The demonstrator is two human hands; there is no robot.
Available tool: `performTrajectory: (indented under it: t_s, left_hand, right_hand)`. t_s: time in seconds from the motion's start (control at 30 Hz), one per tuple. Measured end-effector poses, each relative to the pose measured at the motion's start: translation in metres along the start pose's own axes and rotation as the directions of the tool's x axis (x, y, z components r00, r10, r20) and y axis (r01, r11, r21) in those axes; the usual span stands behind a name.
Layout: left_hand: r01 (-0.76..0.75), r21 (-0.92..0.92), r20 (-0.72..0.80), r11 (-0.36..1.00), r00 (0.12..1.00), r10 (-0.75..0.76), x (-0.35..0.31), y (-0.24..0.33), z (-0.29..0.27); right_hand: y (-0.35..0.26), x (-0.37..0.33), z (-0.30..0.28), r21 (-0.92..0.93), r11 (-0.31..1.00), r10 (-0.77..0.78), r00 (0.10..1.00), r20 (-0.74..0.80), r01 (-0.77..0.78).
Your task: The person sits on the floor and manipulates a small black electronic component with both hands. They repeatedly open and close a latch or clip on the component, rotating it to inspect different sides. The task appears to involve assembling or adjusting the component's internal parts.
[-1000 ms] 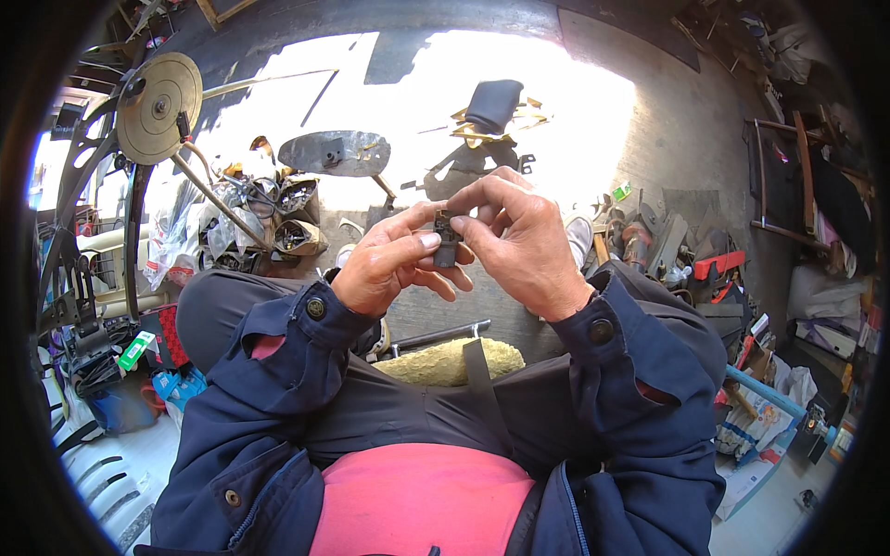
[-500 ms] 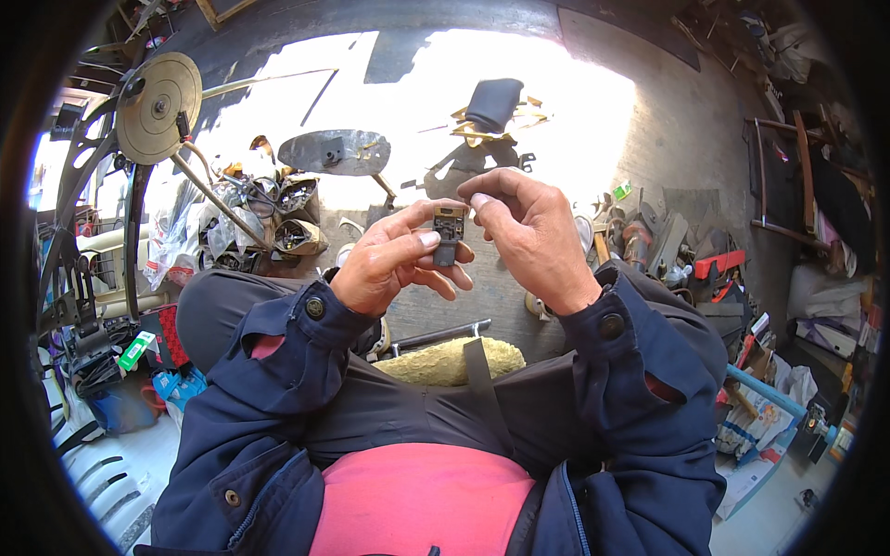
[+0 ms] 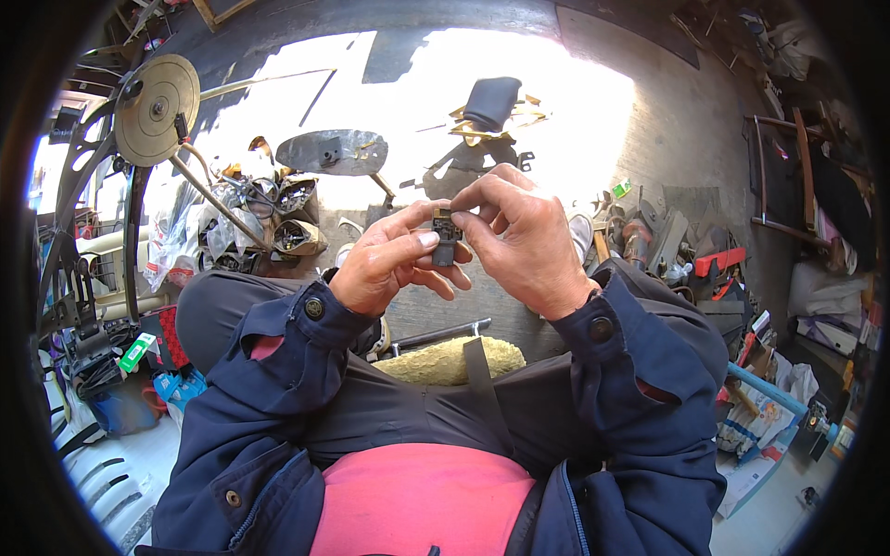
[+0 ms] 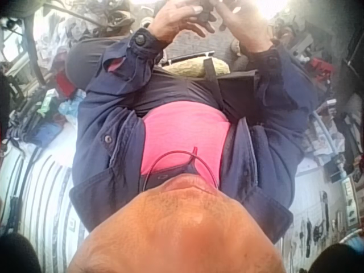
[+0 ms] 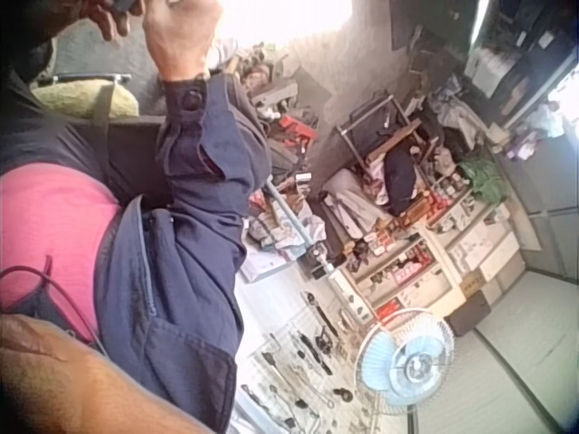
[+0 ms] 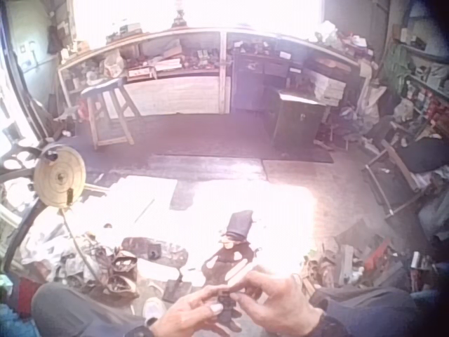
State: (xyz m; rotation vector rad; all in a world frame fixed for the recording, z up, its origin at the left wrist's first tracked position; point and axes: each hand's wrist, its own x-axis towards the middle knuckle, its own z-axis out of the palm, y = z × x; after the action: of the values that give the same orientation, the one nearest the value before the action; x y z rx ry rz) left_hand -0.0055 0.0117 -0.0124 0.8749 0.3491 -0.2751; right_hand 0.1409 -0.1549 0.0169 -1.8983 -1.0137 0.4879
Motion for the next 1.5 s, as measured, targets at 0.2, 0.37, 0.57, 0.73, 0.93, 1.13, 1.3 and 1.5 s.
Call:
performTrajectory:
  t_s: [0.2, 0.37, 0.57, 0.73, 0.93, 1.13, 1.3, 1.5]
  left_hand:
    - [0.004, 0.002, 0.004, 1.000, 1.000, -0.004, 0.0008, -0.0009, -0.0001]
    - [0.008, 0.001, 0.002, 1.000, 1.000, -0.008, 0.0007, -0.0006, 0.0001]
    - [0.008, 0.001, 0.004, 1.000, 1.000, -0.008, 0.0009, -0.0009, -0.0006]
    - [0.001, 0.007, 0.010, 1.000, 1.000, -0.001, 0.0008, -0.0008, -0.0006]
    - [0.005, 0.008, 0.006, 1.000, 1.000, -0.005, 0.0007, -0.0008, -0.0003]
    - [0.002, 0.016, 0.003, 1.000, 1.000, -0.002, 0.0009, -0.0007, 0.0000]
    - [-0.002, -0.017, -0.001, 1.000, 1.000, 0.002, 0.0013, -0.0014, 0.0012]
    - [-0.002, -0.016, -0.002, 1.000, 1.000, 0.002, 0.0011, -0.0016, 0.0011]
  right_hand:
    - [-0.0010, -0.0006, 0.0002, 0.000, 1.000, -0.009, 1.000, -0.009, 0.009]
    - [-0.0005, 0.0002, -0.0001, -0.028, 0.999, -0.019, 1.000, -0.001, 0.019]
    - [-0.0011, -0.0004, -0.0008, -0.044, 0.999, -0.005, 1.000, 0.024, 0.006]
    - [-0.0025, -0.0005, -0.0018, -0.032, 0.999, 0.011, 0.998, 0.056, -0.009]
    - [-0.0025, -0.0002, -0.0035, -0.044, 0.999, -0.007, 0.998, 0.070, 0.010]
    - [-0.0036, -0.0001, -0.0028, -0.054, 0.998, -0.016, 0.997, 0.072, 0.020]
    - [-0.0047, 0.0002, -0.0029, -0.050, 0.999, -0.013, 0.997, 0.077, 0.017]
    - [-0.0060, -0.0003, -0.0019, -0.087, 0.994, -0.057, 0.996, 0.070, 0.063]
